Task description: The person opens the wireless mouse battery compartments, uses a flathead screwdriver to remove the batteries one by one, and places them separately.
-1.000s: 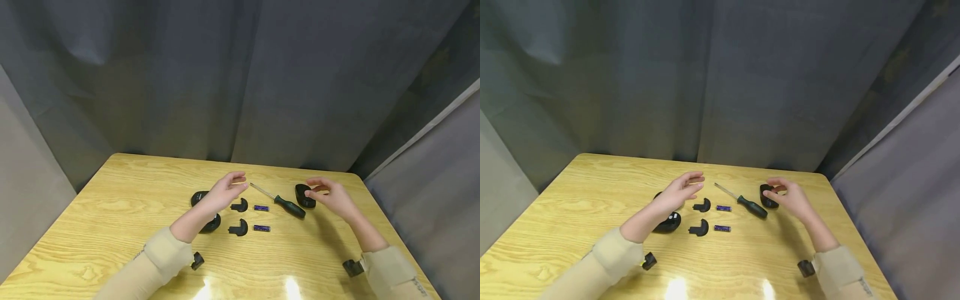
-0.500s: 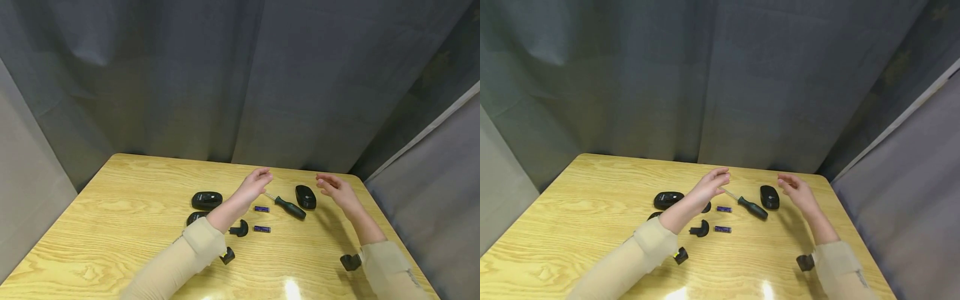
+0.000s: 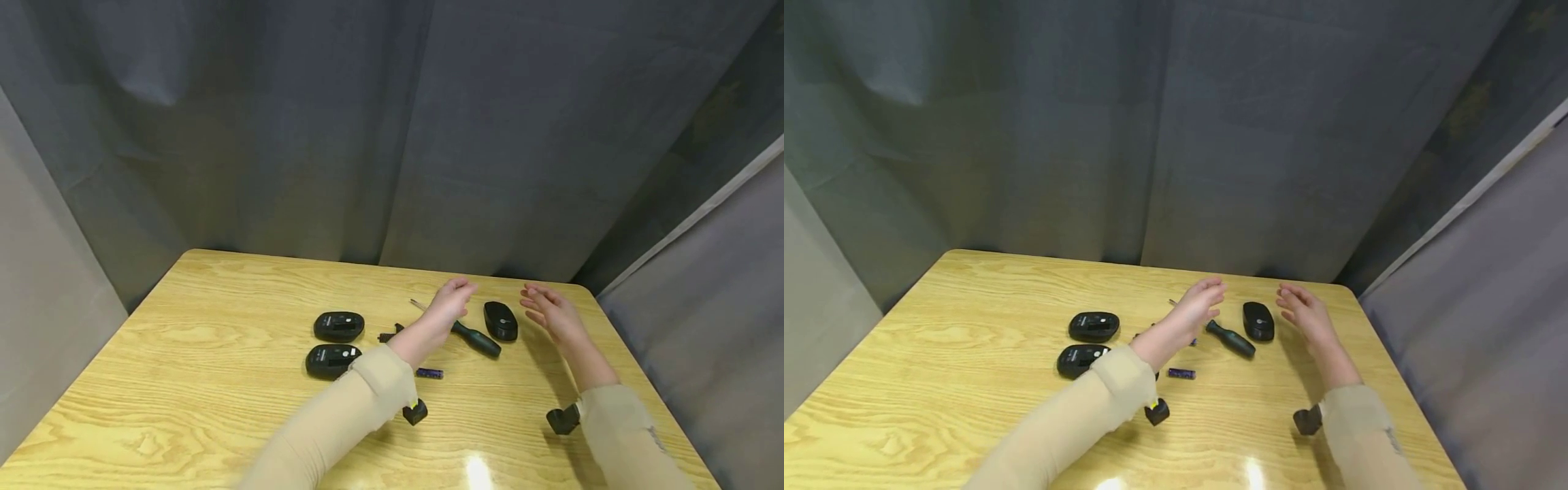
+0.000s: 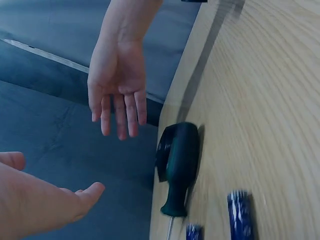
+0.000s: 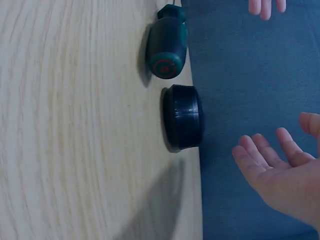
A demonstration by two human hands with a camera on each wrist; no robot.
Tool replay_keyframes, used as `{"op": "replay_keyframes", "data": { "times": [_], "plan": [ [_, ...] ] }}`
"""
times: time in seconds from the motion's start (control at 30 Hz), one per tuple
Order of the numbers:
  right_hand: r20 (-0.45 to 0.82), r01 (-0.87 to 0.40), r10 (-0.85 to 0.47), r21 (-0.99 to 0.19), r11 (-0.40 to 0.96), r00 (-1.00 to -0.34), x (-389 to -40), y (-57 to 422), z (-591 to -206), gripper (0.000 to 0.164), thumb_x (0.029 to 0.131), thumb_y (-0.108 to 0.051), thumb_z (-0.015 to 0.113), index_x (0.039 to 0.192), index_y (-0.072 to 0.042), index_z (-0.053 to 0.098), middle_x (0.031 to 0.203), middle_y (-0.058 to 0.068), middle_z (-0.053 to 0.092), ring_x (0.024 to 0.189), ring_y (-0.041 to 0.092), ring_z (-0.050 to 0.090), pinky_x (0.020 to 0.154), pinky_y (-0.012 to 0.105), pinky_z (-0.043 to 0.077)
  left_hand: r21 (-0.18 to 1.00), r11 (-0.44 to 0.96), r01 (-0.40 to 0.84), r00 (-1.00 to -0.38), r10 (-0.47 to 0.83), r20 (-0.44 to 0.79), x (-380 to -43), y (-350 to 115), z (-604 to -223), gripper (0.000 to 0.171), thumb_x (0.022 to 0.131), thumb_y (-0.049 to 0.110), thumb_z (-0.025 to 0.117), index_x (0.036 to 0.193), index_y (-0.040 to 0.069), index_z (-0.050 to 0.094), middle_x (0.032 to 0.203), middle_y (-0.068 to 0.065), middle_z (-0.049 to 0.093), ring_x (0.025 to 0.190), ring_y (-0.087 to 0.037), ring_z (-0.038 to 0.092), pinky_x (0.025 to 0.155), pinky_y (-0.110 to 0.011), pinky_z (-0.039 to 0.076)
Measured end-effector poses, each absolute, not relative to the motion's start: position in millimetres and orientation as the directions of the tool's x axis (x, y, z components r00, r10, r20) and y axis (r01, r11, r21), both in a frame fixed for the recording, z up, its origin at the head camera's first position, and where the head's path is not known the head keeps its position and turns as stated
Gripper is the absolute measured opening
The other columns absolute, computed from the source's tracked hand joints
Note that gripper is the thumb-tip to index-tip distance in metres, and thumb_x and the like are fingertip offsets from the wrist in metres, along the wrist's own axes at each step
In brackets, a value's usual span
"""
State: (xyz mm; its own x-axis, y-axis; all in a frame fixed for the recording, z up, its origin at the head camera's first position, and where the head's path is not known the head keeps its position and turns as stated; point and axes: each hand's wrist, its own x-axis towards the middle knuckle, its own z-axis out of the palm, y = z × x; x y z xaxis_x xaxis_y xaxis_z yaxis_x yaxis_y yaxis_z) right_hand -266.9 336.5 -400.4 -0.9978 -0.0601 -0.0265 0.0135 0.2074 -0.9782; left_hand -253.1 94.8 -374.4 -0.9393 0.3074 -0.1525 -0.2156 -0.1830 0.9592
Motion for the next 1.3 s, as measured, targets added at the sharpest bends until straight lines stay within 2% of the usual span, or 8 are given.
{"op": "replay_keyframes", "data": {
  "times": [0.27,0.5,0.67,0.73,0.87,0.97,1.13,1.3],
  "plan": [
    [-0.144,0.142,-0.009,-0.986,0.083,-0.990,-273.9,338.5,-414.0,0.038,0.101,-0.030,0.043,0.132,-0.008,0.042,0.099,-0.018,0.057,0.095,0.000,0.059,0.086,0.018,0.049,0.916,-0.298,-0.267,-0.935,0.310,-0.171,-260.7,122.8,-387.0,0.051,0.096,0.030,0.051,0.139,0.004,0.039,0.142,-0.012,0.039,0.134,-0.033,0.033,0.113,-0.047,0.027],
    [-0.216,0.213,-0.013,-0.971,0.111,-0.976,-275.9,342.9,-425.0,0.058,0.103,-0.028,0.034,0.148,0.002,0.018,0.131,0.008,0.046,0.098,0.000,0.059,0.103,0.030,0.043,0.888,-0.333,-0.319,-0.912,0.362,-0.192,-268.9,139.3,-402.5,0.057,0.098,0.035,0.044,0.144,0.004,0.032,0.151,-0.019,0.025,0.140,-0.035,0.022,0.116,-0.047,0.019],
    [-0.265,0.263,-0.027,-0.963,0.067,-0.964,-276.4,344.3,-430.9,0.056,0.103,-0.027,0.035,0.148,0.000,0.019,0.121,0.001,0.049,0.098,0.002,0.057,0.096,0.026,0.047,0.832,-0.400,-0.385,-0.884,0.418,-0.209,-268.8,149.5,-412.4,0.066,0.100,0.043,0.038,0.149,0.004,0.020,0.154,-0.025,0.014,0.143,-0.038,0.012,0.118,-0.048,0.013],
    [-0.279,0.276,-0.033,-0.959,0.068,-0.960,-276.5,343.4,-433.2,0.055,0.103,-0.028,0.034,0.148,0.000,0.019,0.126,0.005,0.048,0.101,0.005,0.056,0.096,0.026,0.047,0.808,-0.423,-0.411,-0.877,0.425,-0.223,-267.5,153.3,-415.2,0.070,0.099,0.046,0.037,0.150,0.003,0.017,0.154,-0.025,0.012,0.143,-0.038,0.011,0.118,-0.048,0.013],
    [-0.302,0.297,-0.039,-0.950,0.091,-0.953,-276.3,340.5,-437.5,0.056,0.103,-0.030,0.029,0.149,0.000,0.017,0.146,0.020,0.029,0.108,0.008,0.052,0.096,0.025,0.046,0.780,-0.455,-0.429,-0.876,0.421,-0.236,-266.6,158.4,-419.2,0.071,0.100,0.048,0.034,0.150,0.002,0.014,0.154,-0.026,0.009,0.143,-0.039,0.008,0.118,-0.049,0.012],
    [-0.312,0.308,-0.026,-0.946,0.102,-0.950,-276.4,339.6,-439.5,0.056,0.104,-0.031,0.027,0.149,0.000,0.016,0.151,0.023,0.020,0.110,0.009,0.050,0.095,0.024,0.046,0.764,-0.475,-0.437,-0.875,0.419,-0.240,-266.9,160.5,-421.3,0.070,0.100,0.048,0.032,0.150,0.002,0.014,0.154,-0.028,0.007,0.143,-0.040,0.006,0.117,-0.050,0.011],
    [-0.314,0.311,-0.018,-0.945,0.106,-0.949,-277.0,340.1,-441.2,0.057,0.103,-0.031,0.028,0.149,0.001,0.017,0.149,0.022,0.025,0.107,0.007,0.052,0.094,0.023,0.047,0.752,-0.470,-0.463,-0.863,0.432,-0.261,-267.0,162.9,-425.6,0.071,0.100,0.049,0.032,0.150,0.003,0.014,0.154,-0.027,0.008,0.143,-0.040,0.006,0.117,-0.051,0.011],
    [-0.315,0.313,0.002,-0.943,0.110,-0.949,-277.8,341.6,-442.7,0.054,0.103,-0.027,0.030,0.148,0.002,0.022,0.133,0.015,0.044,0.099,0.004,0.055,0.094,0.025,0.049,0.754,-0.468,-0.462,-0.869,0.407,-0.280,-267.8,165.2,-429.5,0.072,0.099,0.049,0.034,0.150,0.001,0.015,0.153,-0.029,0.009,0.143,-0.040,0.007,0.117,-0.050,0.012]
  ]
}}
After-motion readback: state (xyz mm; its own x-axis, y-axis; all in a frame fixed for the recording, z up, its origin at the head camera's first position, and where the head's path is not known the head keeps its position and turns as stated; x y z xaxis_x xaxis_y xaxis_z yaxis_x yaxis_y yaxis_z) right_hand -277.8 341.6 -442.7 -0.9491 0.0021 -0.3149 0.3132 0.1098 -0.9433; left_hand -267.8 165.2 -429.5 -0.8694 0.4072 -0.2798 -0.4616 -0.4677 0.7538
